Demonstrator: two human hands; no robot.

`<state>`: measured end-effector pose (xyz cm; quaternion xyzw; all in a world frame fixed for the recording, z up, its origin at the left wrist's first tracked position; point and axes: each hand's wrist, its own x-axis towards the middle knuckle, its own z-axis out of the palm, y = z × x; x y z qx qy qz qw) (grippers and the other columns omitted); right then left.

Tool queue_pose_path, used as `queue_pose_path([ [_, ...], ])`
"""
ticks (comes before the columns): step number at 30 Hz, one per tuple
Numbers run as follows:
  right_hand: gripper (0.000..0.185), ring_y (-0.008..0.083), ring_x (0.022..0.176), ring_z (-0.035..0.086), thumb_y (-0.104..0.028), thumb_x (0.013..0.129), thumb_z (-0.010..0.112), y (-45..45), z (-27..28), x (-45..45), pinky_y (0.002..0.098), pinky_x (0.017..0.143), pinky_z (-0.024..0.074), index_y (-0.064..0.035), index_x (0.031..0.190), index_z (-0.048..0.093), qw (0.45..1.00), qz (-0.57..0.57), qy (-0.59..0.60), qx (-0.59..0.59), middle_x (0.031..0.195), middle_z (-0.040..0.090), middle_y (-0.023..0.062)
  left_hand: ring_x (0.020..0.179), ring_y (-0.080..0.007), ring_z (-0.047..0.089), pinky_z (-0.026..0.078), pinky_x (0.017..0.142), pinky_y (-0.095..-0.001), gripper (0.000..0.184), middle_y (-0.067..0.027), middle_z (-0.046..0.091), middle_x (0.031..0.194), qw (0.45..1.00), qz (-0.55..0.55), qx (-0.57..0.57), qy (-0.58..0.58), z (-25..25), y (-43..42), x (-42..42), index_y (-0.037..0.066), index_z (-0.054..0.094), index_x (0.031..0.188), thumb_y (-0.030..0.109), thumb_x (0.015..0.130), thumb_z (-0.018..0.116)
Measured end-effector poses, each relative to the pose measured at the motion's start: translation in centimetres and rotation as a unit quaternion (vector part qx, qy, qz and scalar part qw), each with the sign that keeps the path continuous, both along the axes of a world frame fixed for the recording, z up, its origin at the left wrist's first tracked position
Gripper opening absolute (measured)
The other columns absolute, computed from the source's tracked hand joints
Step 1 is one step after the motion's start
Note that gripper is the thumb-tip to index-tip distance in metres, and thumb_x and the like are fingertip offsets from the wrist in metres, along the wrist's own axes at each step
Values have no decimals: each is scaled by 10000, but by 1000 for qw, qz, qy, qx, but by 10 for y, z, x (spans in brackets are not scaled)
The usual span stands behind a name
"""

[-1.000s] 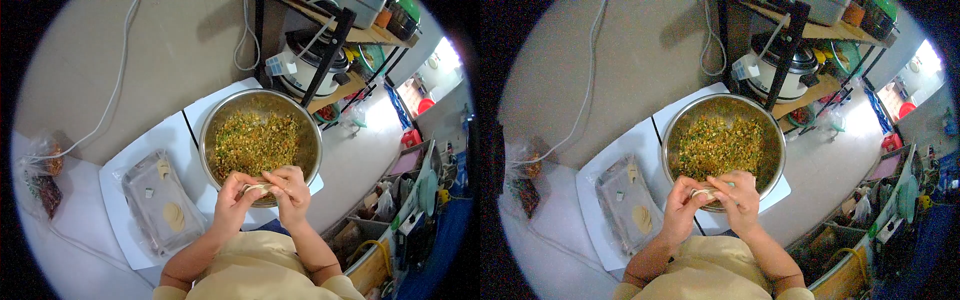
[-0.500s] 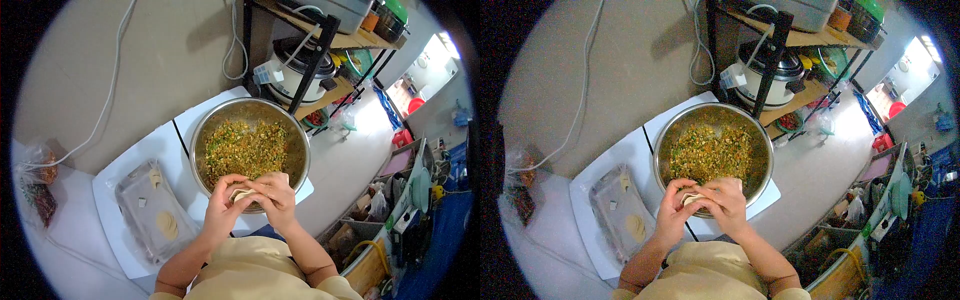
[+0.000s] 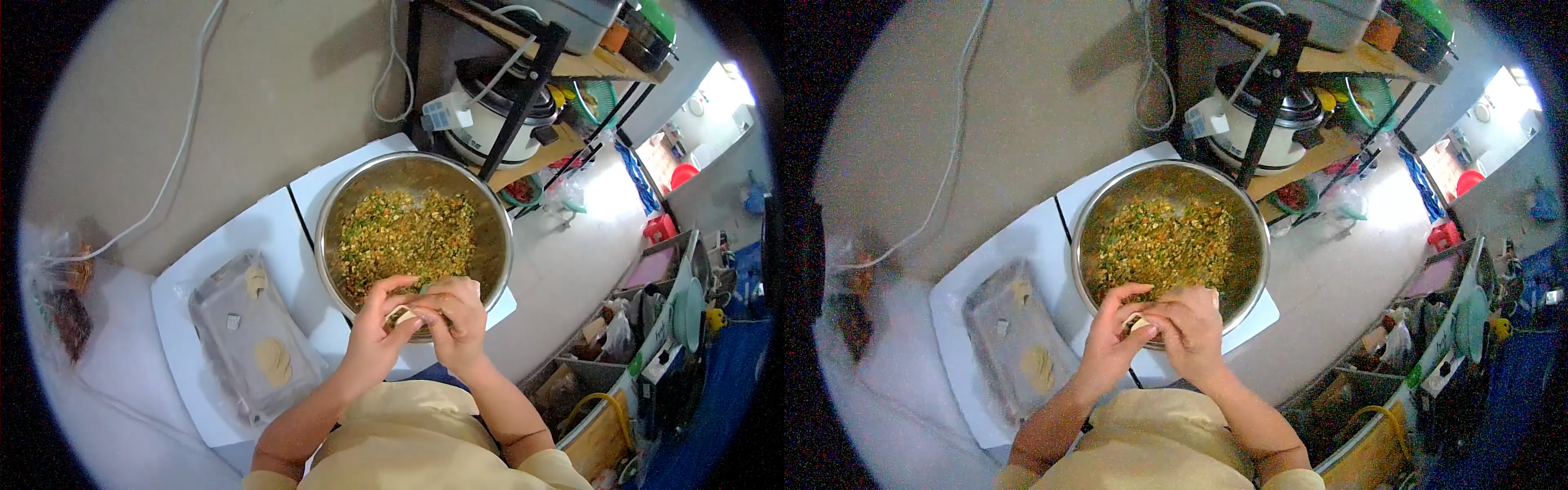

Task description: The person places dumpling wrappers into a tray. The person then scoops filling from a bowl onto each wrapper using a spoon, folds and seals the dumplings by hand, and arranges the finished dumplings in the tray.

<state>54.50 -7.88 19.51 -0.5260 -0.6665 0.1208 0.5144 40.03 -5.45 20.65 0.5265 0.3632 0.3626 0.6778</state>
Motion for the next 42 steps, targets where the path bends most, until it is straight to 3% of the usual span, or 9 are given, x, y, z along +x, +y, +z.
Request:
queue_pose_path([
  [4,131,259,785,553,-87,740,641,1,0,-1,359,693,394,-69,866,670,1000,9,11,-10,846,611,84,1079,-160,516,444,896,-276,489,-118,477,1194,1000,-7,-10,21,3,0,1,35,355,1263,-57,825,552],
  [6,132,259,788,554,-85,740,640,1,-3,0,365,693,389,-74,869,669,999,19,29,-18,850,615,81,1033,-181,560,457,815,-277,473,-151,578,1095,995,22,70,61,2,1,1,33,371,1261,-32,827,546],
  [11,144,252,778,550,-108,725,650,3,0,0,361,700,360,-84,864,676,998,13,-62,1,838,616,62,1015,-216,584,460,811,-304,490,-168,600,1060,991,13,100,87,5,4,0,53,370,1271,-34,821,544],
  [22,91,256,790,547,-96,726,652,4,3,-3,367,691,382,-77,814,662,995,-8,-98,2,825,608,63,966,-317,608,458,810,-353,575,-203,618,1012,981,-7,142,134,1,8,0,99,306,1340,1,825,542],
  [25,85,252,794,546,-82,729,652,4,0,-3,361,704,394,-72,813,662,998,-16,-52,14,821,611,63,947,-241,620,467,795,-319,521,-158,630,997,988,-29,82,128,4,7,1,53,355,1318,31,842,564],
  [27,84,249,794,546,-76,728,654,3,-4,-3,357,710,398,-69,811,663,999,-30,4,10,820,613,62,896,-97,577,483,736,-224,423,-69,618,1018,998,-30,44,44,-6,6,4,11,469,1236,24,834,603],
  [29,77,254,796,544,-73,728,648,1,-6,-3,350,733,398,-64,804,658,988,-52,140,-32,827,617,64,885,-86,573,481,736,-221,360,-49,618,1008,998,-51,-9,31,-13,8,1,7,517,1181,45,836,612],
  [35,86,249,818,545,-80,728,648,4,10,9,346,762,390,-58,810,659,999,-2,-34,-10,817,617,68,855,-63,557,470,741,-217,239,-4,615,956,996,-51,-69,-11,-9,5,0,15,580,1084,86,857,608],
  [42,196,259,821,546,-104,758,618,0,-2,7,362,765,385,-82,941,684,996,-2,81,-36,822,621,80,843,-64,550,464,756,-233,178,3,607,934,991,-67,-100,-58,-16,1,3,21,589,1028,104,870,593],
])
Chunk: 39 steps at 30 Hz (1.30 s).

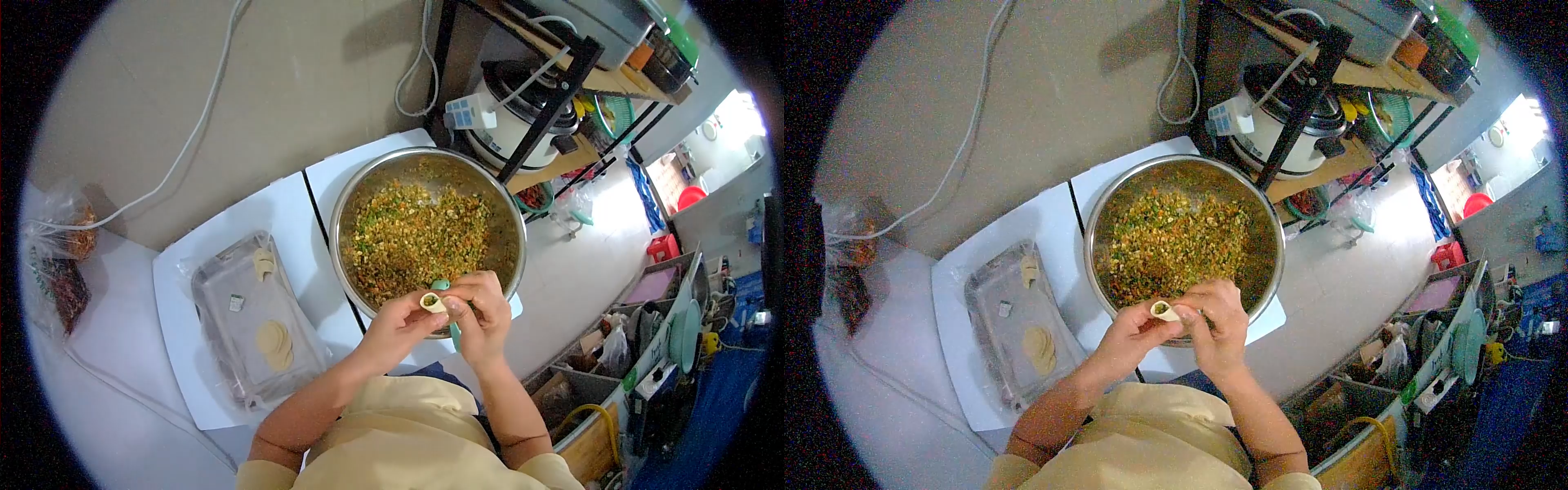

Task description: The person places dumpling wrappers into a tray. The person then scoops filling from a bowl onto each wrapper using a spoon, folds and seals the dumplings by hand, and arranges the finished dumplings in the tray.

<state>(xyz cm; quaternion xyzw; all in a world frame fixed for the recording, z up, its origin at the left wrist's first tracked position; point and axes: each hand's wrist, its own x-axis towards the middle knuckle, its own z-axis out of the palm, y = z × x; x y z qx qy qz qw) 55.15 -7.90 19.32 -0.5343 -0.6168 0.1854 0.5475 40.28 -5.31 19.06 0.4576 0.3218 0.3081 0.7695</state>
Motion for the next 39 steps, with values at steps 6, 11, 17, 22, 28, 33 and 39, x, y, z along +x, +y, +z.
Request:
queue_pose_path([
  [6,198,260,867,536,-106,756,606,2,18,7,358,769,377,-94,937,684,997,26,-74,26,919,623,66,921,-98,574,473,827,-267,237,-34,601,1014,998,-34,33,30,3,3,-6,2,529,1121,95,903,535],
  [11,229,244,867,528,-137,741,615,3,16,13,367,760,361,-130,959,686,987,66,-134,63,930,611,39,879,-94,577,479,800,-257,225,-30,612,978,999,-32,20,4,9,0,-2,-1,551,1095,92,890,552],
  [17,193,253,849,534,-120,721,623,2,15,14,377,745,359,-128,909,664,978,86,-179,60,895,603,43,955,-127,581,478,873,-281,250,-57,592,1041,995,-84,31,43,16,6,-8,-27,507,1136,33,893,511],
  [22,187,262,836,538,-125,712,657,0,13,13,365,747,366,-103,897,650,989,79,-125,30,895,610,62,958,-119,576,473,875,-279,250,-49,593,1041,993,-94,47,47,12,5,-7,-30,516,1134,37,894,515],
  [28,176,235,833,546,-131,716,685,2,-3,-1,339,741,392,-66,878,660,995,46,85,-10,869,628,56,920,-95,567,470,829,-261,257,-25,598,1012,995,-48,64,59,7,3,-3,-6,536,1141,56,892,533],
  [33,149,240,839,554,-118,741,665,1,-8,1,342,764,397,-73,881,690,996,59,61,0,858,636,51,828,-66,543,469,742,-241,197,4,598,928,998,-25,53,23,-1,0,0,14,573,1061,102,885,565],
  [39,73,241,804,555,-99,748,644,8,4,1,340,756,391,-61,806,664,999,39,-3,-1,847,636,58,812,-61,533,458,727,-236,194,19,583,909,996,-22,62,56,-6,2,-3,20,573,1061,111,891,555],
])
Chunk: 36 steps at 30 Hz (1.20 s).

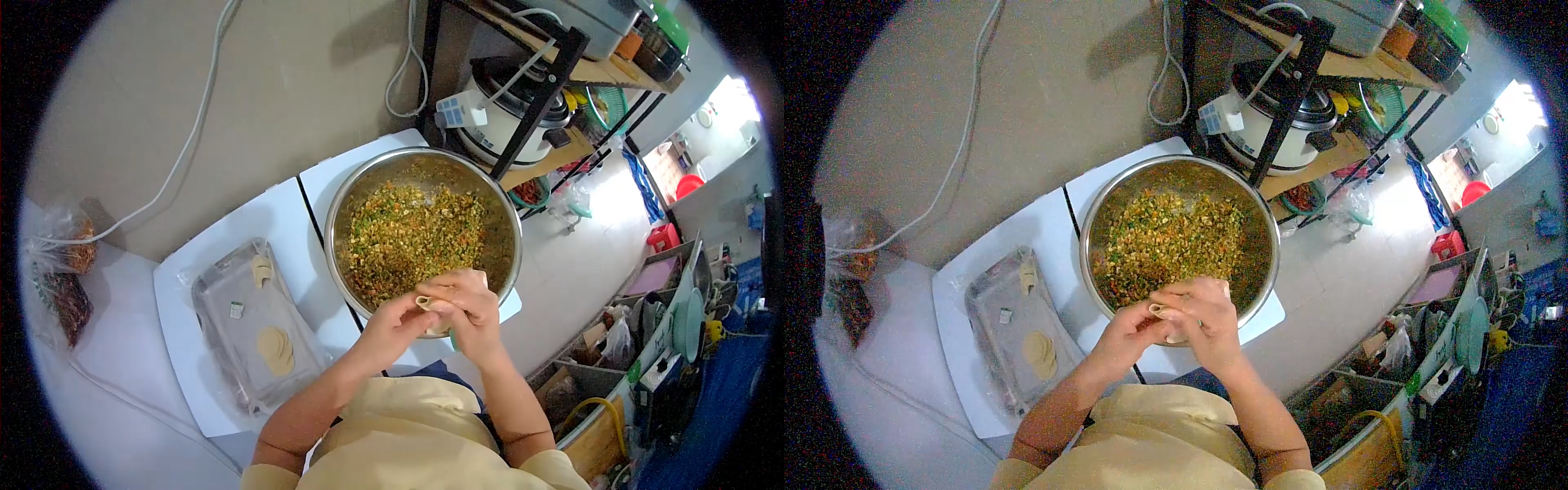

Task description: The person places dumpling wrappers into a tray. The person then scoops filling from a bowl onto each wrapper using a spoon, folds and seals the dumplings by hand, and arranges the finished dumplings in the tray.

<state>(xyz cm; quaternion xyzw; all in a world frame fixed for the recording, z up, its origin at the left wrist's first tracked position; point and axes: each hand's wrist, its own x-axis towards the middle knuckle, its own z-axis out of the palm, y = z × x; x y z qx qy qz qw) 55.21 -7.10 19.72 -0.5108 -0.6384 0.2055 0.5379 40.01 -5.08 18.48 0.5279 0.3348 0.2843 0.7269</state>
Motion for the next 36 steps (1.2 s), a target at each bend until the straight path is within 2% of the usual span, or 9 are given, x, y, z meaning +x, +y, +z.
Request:
queue_pose_path([
  [3,92,241,802,558,-93,746,639,0,-1,4,343,746,396,-60,829,661,998,31,-57,15,849,636,60,806,-64,535,457,723,-236,182,19,586,896,1000,-18,0,-2,-2,0,0,16,582,1044,114,894,552],
  [10,77,255,775,567,-74,749,634,1,-1,0,345,730,411,-55,815,667,999,23,8,-33,809,634,76,790,-58,530,450,702,-233,175,19,589,865,998,15,-52,-12,6,0,0,8,602,1008,136,898,558],
  [12,50,260,761,565,-85,746,642,3,-1,1,348,721,411,-45,776,649,997,30,46,-50,784,627,81,888,-73,549,462,772,-242,234,-14,594,964,999,-26,-42,10,13,5,-6,-18,553,1108,102,909,525],
  [16,97,268,753,567,-98,755,642,3,-1,3,353,716,412,-44,832,664,998,58,-7,-21,781,632,91,888,-80,559,469,791,-250,224,-22,598,952,996,-71,-26,46,10,6,-6,-23,557,1094,100,911,523],
  [18,130,269,752,569,-94,759,637,3,0,2,353,719,412,-50,874,679,999,44,-21,-11,790,638,91,780,-70,548,469,689,-239,207,-2,608,864,999,-22,-26,-7,4,3,-3,-11,600,1019,155,904,554],
  [24,67,260,727,572,-113,757,637,7,5,6,362,703,415,-52,783,647,996,47,-68,-46,726,617,86,795,-113,599,530,712,-278,213,-38,622,900,997,-46,-68,2,4,6,-7,-23,593,1028,146,915,528],
  [26,67,267,727,573,-115,751,633,10,1,6,376,687,416,-50,745,618,994,103,-34,-22,704,606,85,791,-117,602,527,710,-275,215,-40,624,897,997,-44,-67,1,2,5,-6,-24,593,1030,145,917,524],
  [33,61,304,759,579,-91,725,628,9,-2,5,381,711,427,-44,759,606,989,76,-128,0,756,608,112,798,-118,604,512,720,-269,227,-46,631,890,994,-53,-94,2,3,3,-8,-24,594,1040,152,914,526],
  [36,133,267,796,602,-133,797,589,10,-2,5,361,755,449,-19,843,640,986,99,-132,2,822,635,123,813,-93,583,485,735,-252,231,-34,618,907,996,-27,-84,11,4,6,-11,-32,595,1034,155,912,535],
])
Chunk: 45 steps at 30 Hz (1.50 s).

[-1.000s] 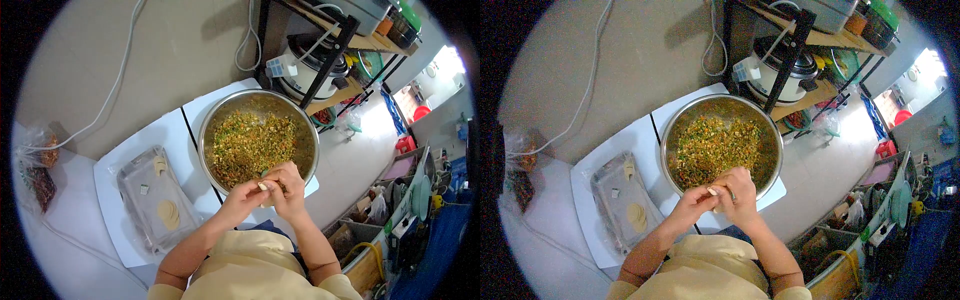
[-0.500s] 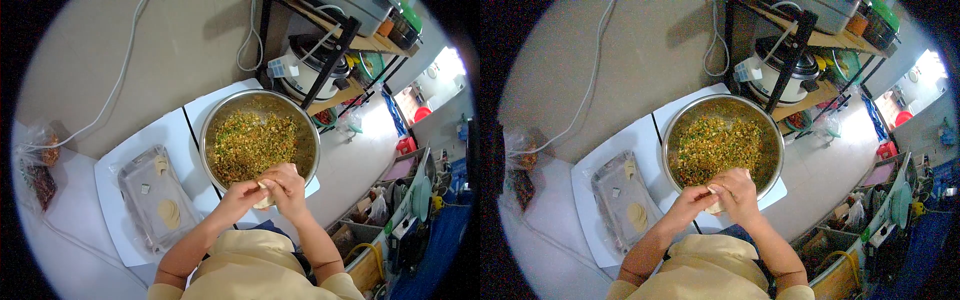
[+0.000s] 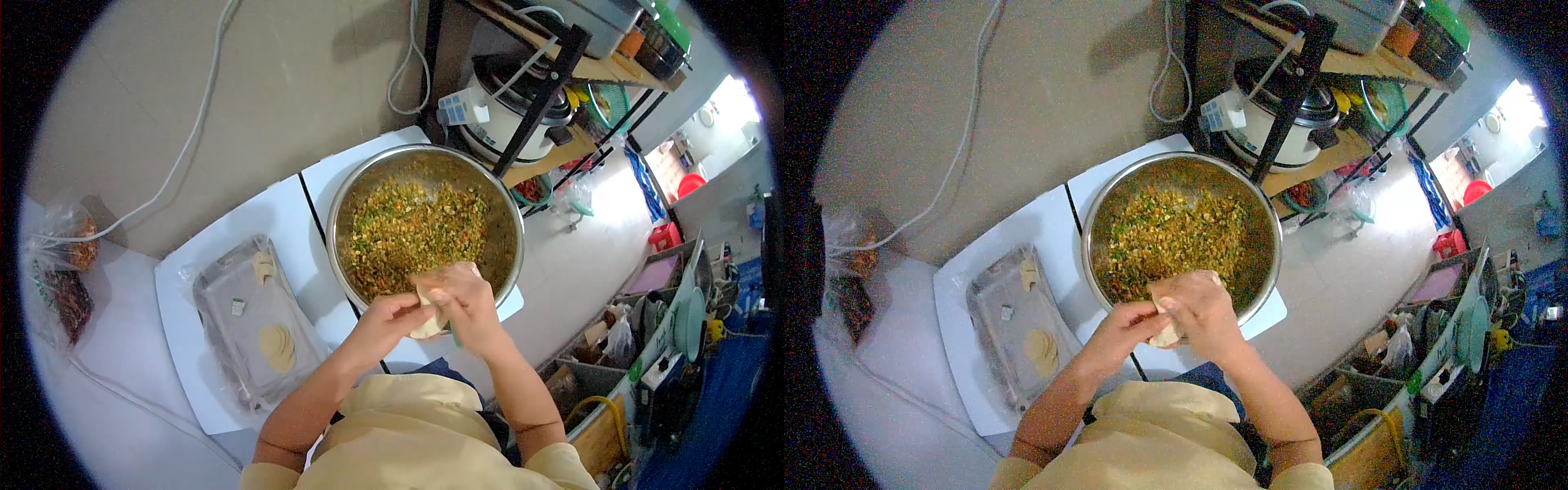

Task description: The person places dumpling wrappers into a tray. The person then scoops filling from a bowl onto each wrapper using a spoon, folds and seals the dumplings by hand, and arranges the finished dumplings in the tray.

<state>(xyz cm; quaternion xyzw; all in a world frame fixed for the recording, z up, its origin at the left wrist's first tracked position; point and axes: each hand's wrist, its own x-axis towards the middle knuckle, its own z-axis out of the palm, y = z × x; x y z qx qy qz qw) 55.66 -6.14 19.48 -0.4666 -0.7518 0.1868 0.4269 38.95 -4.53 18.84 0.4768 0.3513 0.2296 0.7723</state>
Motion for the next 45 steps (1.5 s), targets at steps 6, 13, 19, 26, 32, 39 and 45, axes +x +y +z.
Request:
queue_pose_path([
  [6,352,214,932,605,-269,894,535,-11,-12,-6,318,849,465,51,995,642,807,-2,488,-333,1023,638,182,811,-107,594,478,738,-253,221,-34,637,876,999,42,12,-17,4,2,-1,-10,626,966,190,888,576],
  [13,168,185,877,614,-83,812,601,-13,-2,-20,321,813,459,45,896,671,932,-71,306,-182,943,670,138,825,-109,594,483,748,-259,206,-34,631,909,1000,13,24,-7,2,-1,0,-12,612,989,162,885,577],
  [19,187,217,932,601,-115,824,589,-10,6,-24,317,849,442,35,892,678,855,-53,440,-267,978,656,175,855,-114,592,490,756,-266,206,-42,623,927,999,42,16,-21,9,-2,-1,-4,574,1049,109,876,576],
  [26,310,237,986,586,-201,884,511,-15,1,-23,324,864,440,56,988,650,931,-54,303,-195,1085,619,177,913,-138,593,504,814,-287,277,-62,599,1022,993,81,-7,-88,6,-6,6,-12,522,1124,58,862,578],
  [32,366,204,876,587,-233,932,427,-12,-4,-20,304,793,449,62,886,640,935,-55,301,-180,906,643,160,915,-154,602,516,812,-289,283,-79,593,1034,995,82,-18,-56,16,-4,-3,-31,513,1126,44,860,574],
  [39,358,252,568,428,-244,921,436,-16,7,-1,356,564,335,4,666,477,966,-39,169,-193,606,462,106,887,-148,610,520,779,-282,271,-81,615,1003,991,101,-16,-87,16,-3,-7,-20,531,1099,89,859,594],
  [45,272,244,573,432,-152,901,487,-22,9,-7,349,571,350,5,679,495,971,-26,178,-158,603,458,99,851,-135,613,526,752,-282,258,-69,614,992,993,69,-17,-92,16,-3,-11,-9,529,1104,101,876,580],
])
